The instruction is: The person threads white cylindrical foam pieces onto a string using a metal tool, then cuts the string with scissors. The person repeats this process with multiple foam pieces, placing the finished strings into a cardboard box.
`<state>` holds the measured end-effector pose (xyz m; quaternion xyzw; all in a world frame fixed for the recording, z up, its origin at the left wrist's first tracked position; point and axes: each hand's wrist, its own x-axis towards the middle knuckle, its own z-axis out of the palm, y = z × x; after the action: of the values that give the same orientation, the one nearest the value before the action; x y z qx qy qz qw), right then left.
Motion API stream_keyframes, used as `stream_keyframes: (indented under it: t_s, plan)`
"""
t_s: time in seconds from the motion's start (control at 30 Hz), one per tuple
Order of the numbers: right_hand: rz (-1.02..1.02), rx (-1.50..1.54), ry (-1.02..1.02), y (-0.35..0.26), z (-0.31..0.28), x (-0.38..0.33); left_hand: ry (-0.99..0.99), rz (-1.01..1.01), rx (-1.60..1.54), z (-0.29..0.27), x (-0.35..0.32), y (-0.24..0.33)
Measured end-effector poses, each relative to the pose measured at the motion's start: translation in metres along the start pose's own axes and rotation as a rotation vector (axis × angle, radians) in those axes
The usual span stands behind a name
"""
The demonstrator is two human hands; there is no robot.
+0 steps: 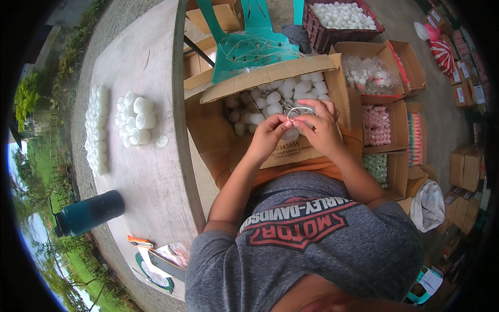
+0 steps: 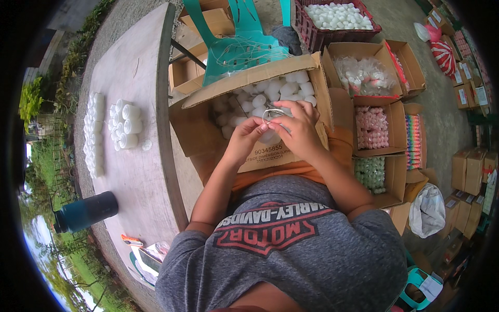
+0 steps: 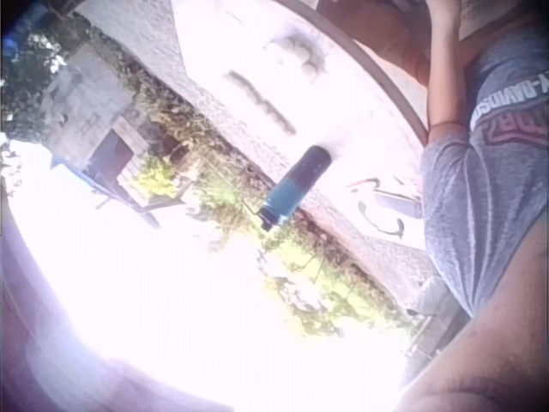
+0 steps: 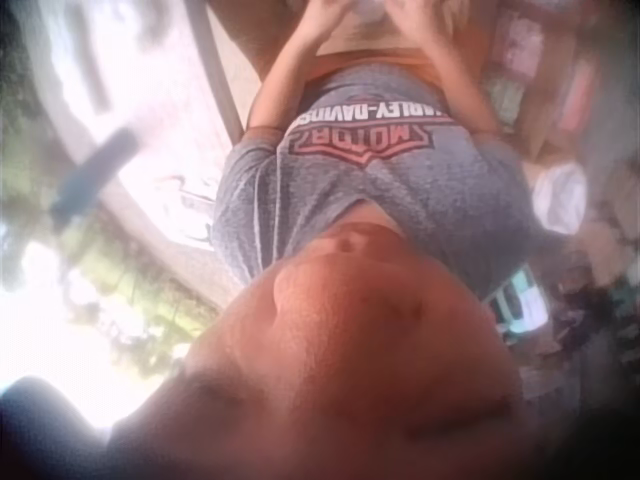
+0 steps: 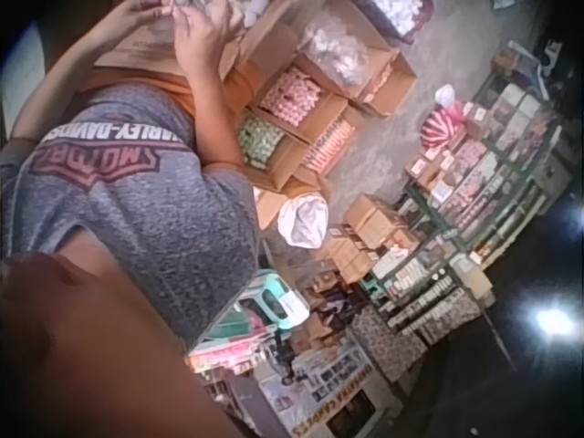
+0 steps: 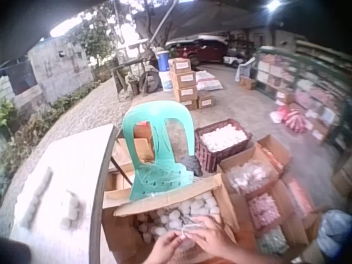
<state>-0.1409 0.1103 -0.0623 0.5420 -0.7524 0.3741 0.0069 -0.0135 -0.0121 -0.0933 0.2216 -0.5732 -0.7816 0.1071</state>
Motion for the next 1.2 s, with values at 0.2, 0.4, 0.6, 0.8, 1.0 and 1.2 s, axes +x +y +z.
stream_keyframes:
  t_s: [0.2,0.4,0.6,0.8,1.0,1.2]
  plan:
    - [0.192,0.427,-0.074,0.015,0.006,-0.001,-0.021,-0.074,0.025,-0.002,0.000,-0.002]
    - [0.114,0.262,0.011,0.007,0.011,-0.006,0.036,0.036,0.093,0.000,0.001,-0.003]
    - [0.036,-0.047,0.167,-0.001,0.024,-0.010,0.213,0.052,0.123,0.009,0.000,0.000]
    - [-0.023,-0.126,0.240,-0.001,0.027,-0.010,0.347,0.379,0.720,0.022,-0.004,0.010]
    - [-0.040,-0.188,0.241,0.000,0.030,-0.010,0.350,0.546,0.870,0.021,-0.001,0.002]
    - [0.030,-0.211,0.155,0.000,0.026,-0.008,0.388,0.504,0.904,0.017,0.000,-0.002]
